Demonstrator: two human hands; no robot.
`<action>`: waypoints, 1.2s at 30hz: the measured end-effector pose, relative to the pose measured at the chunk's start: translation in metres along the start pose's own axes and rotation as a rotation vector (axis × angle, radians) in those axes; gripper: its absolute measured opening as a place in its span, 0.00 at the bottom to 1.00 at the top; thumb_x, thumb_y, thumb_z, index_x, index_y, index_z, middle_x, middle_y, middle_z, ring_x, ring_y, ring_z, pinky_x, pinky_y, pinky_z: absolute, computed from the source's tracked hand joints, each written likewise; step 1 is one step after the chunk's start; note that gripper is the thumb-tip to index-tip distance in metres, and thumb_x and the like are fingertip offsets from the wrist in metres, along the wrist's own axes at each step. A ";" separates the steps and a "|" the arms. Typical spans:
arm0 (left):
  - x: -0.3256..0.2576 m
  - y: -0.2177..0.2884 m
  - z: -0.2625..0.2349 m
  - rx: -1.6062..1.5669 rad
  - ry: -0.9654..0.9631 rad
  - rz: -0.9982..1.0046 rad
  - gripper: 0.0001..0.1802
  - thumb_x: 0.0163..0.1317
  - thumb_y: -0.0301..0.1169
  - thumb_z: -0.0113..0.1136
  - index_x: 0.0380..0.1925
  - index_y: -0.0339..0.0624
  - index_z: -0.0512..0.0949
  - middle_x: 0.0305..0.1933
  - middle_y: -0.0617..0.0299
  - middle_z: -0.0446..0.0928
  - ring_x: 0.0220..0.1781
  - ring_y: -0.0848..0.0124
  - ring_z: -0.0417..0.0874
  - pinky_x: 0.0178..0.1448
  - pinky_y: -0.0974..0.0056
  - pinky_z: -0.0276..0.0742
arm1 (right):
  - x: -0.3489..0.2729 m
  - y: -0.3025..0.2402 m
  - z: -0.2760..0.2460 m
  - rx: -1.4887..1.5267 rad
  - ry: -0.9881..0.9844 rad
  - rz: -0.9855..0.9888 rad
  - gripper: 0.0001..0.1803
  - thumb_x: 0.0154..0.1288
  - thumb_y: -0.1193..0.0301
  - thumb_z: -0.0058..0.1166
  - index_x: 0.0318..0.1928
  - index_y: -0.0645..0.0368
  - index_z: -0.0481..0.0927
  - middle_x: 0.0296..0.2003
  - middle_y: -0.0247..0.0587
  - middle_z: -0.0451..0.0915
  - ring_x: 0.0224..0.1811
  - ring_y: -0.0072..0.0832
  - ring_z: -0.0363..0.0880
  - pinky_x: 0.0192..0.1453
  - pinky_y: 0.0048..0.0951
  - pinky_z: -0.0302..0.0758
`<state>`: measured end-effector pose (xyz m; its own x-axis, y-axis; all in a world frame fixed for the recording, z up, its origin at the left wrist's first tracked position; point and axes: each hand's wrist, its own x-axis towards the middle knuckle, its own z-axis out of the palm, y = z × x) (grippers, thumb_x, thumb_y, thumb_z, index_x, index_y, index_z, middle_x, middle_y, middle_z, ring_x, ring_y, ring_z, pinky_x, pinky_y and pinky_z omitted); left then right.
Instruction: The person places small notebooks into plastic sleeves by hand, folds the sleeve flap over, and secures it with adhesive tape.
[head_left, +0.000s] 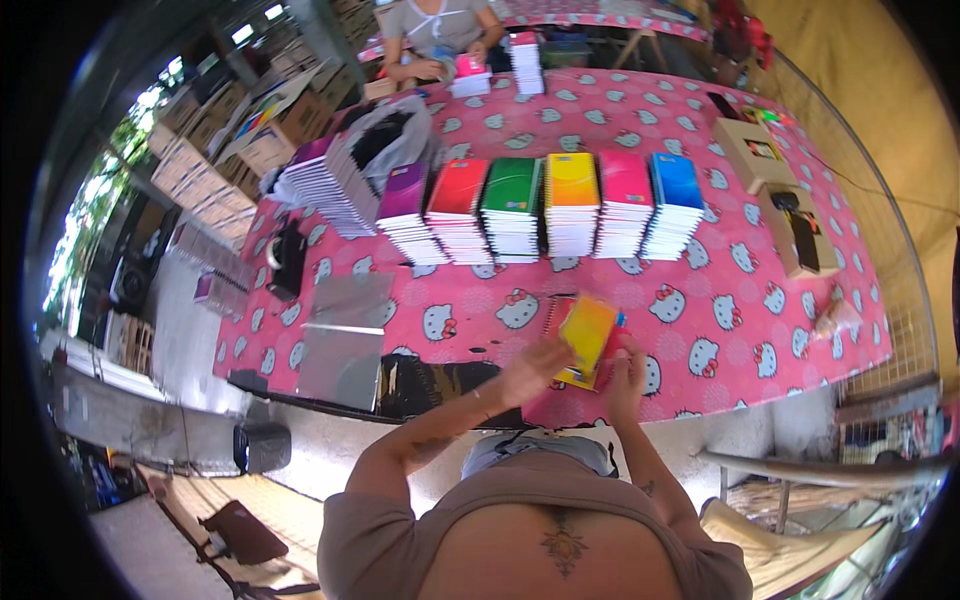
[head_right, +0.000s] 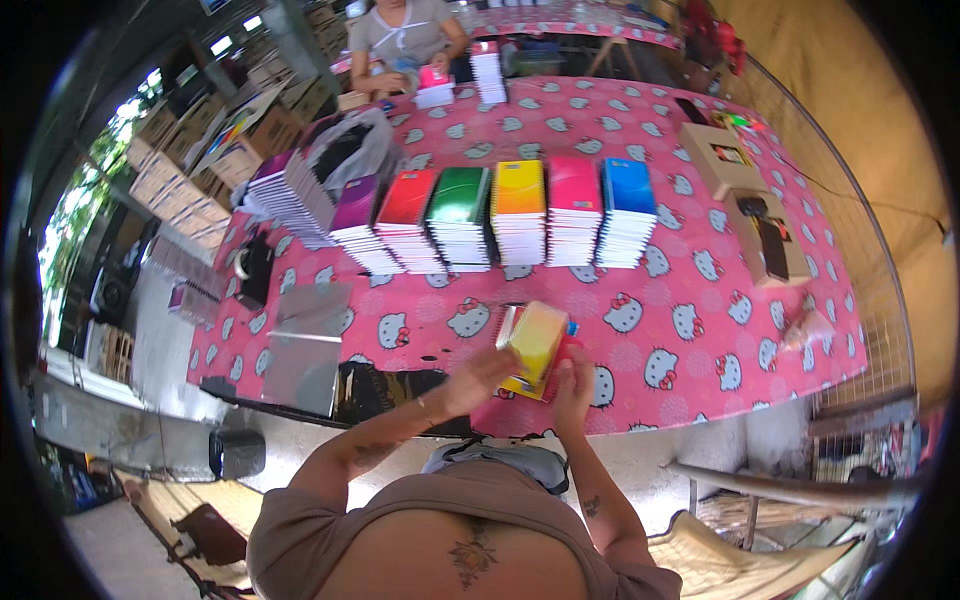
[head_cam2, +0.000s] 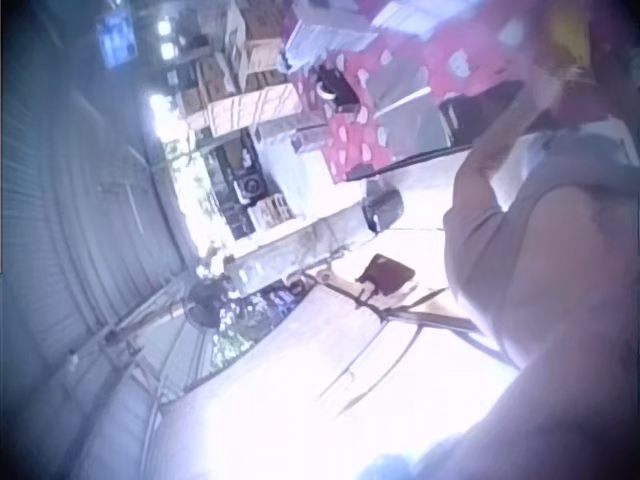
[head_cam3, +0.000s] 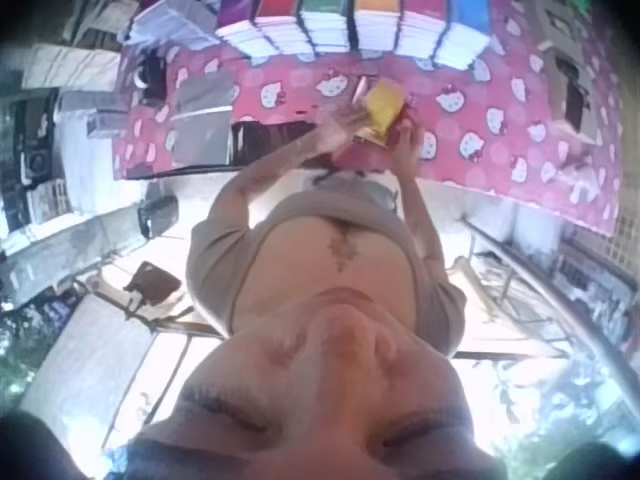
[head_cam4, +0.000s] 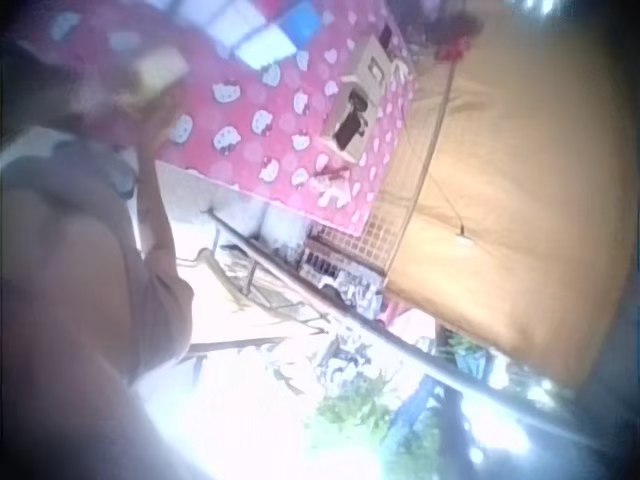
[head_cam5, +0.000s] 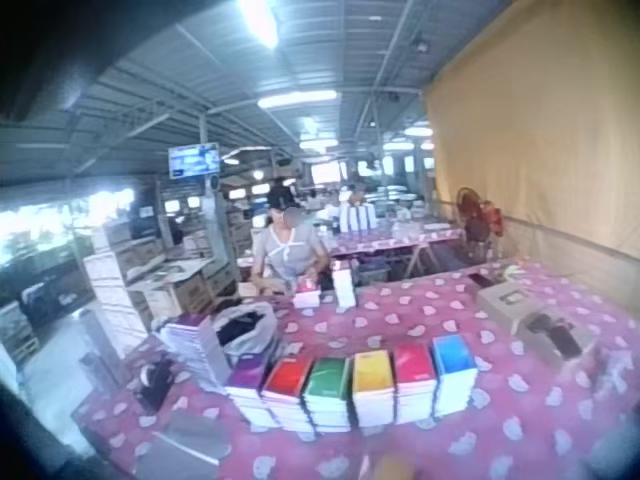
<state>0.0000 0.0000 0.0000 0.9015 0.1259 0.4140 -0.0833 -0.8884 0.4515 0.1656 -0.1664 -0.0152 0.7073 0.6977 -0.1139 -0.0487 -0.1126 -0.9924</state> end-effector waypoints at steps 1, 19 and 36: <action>0.005 0.021 0.008 0.037 0.043 0.025 0.30 0.59 0.27 0.60 0.64 0.45 0.70 0.63 0.50 0.74 0.68 0.52 0.72 0.70 0.48 0.67 | 0.004 0.006 -0.012 -0.019 0.080 0.034 0.41 0.64 0.56 0.65 0.70 0.61 0.62 0.61 0.46 0.65 0.62 0.39 0.68 0.67 0.35 0.66; 0.060 -0.123 -0.293 0.440 0.832 -0.593 0.19 0.56 0.33 0.72 0.45 0.34 0.82 0.40 0.46 0.82 0.38 0.50 0.84 0.42 0.52 0.80 | 0.061 0.005 0.023 -0.011 0.085 0.139 0.43 0.62 0.63 0.66 0.72 0.63 0.59 0.63 0.54 0.69 0.66 0.41 0.69 0.67 0.39 0.68; 0.042 -0.026 -0.001 -0.369 0.287 -0.848 0.28 0.59 0.31 0.63 0.59 0.36 0.72 0.50 0.51 0.80 0.52 0.65 0.81 0.56 0.60 0.76 | 0.060 -0.032 0.030 0.097 -0.102 0.183 0.34 0.61 0.61 0.68 0.60 0.64 0.64 0.35 0.36 0.78 0.37 0.26 0.80 0.44 0.32 0.79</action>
<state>0.0391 0.0292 0.0064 0.5897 0.8076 -0.0082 0.3750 -0.2649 0.8884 0.1884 -0.1002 0.0088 0.6058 0.7403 -0.2915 -0.2407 -0.1786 -0.9540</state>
